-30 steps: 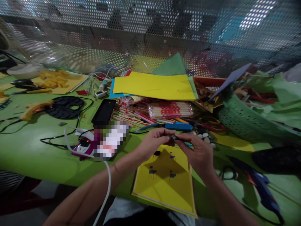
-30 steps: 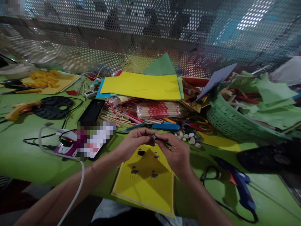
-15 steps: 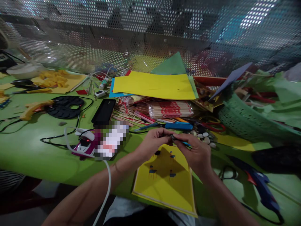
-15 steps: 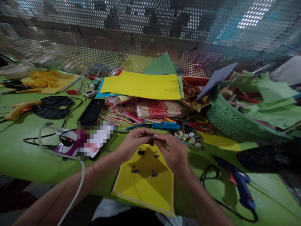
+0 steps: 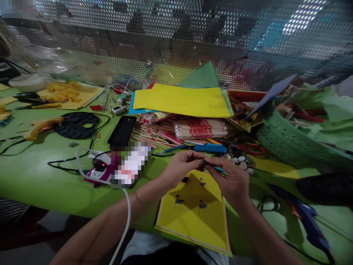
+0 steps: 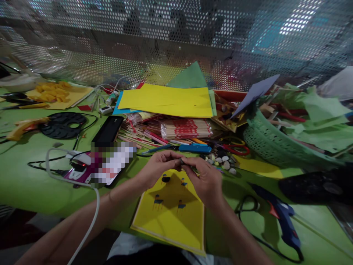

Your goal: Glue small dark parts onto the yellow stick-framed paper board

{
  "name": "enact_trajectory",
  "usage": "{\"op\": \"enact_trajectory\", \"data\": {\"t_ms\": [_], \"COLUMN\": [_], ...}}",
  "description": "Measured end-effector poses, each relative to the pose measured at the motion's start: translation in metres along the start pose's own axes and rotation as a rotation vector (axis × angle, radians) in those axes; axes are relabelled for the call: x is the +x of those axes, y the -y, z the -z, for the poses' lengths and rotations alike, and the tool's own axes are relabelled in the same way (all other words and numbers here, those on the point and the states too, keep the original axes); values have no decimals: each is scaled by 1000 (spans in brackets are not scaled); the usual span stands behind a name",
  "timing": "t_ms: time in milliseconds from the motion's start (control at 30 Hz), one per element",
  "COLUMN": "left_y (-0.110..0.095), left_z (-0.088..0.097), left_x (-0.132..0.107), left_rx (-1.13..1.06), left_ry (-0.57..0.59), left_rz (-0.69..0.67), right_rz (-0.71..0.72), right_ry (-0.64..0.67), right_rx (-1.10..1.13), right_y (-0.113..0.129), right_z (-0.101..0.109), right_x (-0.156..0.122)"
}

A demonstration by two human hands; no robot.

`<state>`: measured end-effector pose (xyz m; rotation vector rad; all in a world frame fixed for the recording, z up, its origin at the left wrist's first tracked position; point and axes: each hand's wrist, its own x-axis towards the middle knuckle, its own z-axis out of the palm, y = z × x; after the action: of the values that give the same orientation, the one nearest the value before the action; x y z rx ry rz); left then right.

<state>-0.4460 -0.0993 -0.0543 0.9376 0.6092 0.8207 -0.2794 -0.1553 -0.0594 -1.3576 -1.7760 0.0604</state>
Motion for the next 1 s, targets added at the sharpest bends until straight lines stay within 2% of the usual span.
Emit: {"op": "enact_trajectory", "data": {"t_ms": [200, 733, 1000], "left_y": [1, 4, 3], "left_z": [0, 5, 3], "left_x": [0, 3, 1], "left_rx": [-12, 15, -13], "left_ry": [-2, 27, 12], "left_rz": [6, 2, -11], "right_rz": [37, 30, -112], "right_ry": [-11, 14, 13], "right_rx": [-12, 13, 117], "right_y": [0, 1, -3], "right_z": [0, -1, -2], "right_x": [-1, 1, -3]}}
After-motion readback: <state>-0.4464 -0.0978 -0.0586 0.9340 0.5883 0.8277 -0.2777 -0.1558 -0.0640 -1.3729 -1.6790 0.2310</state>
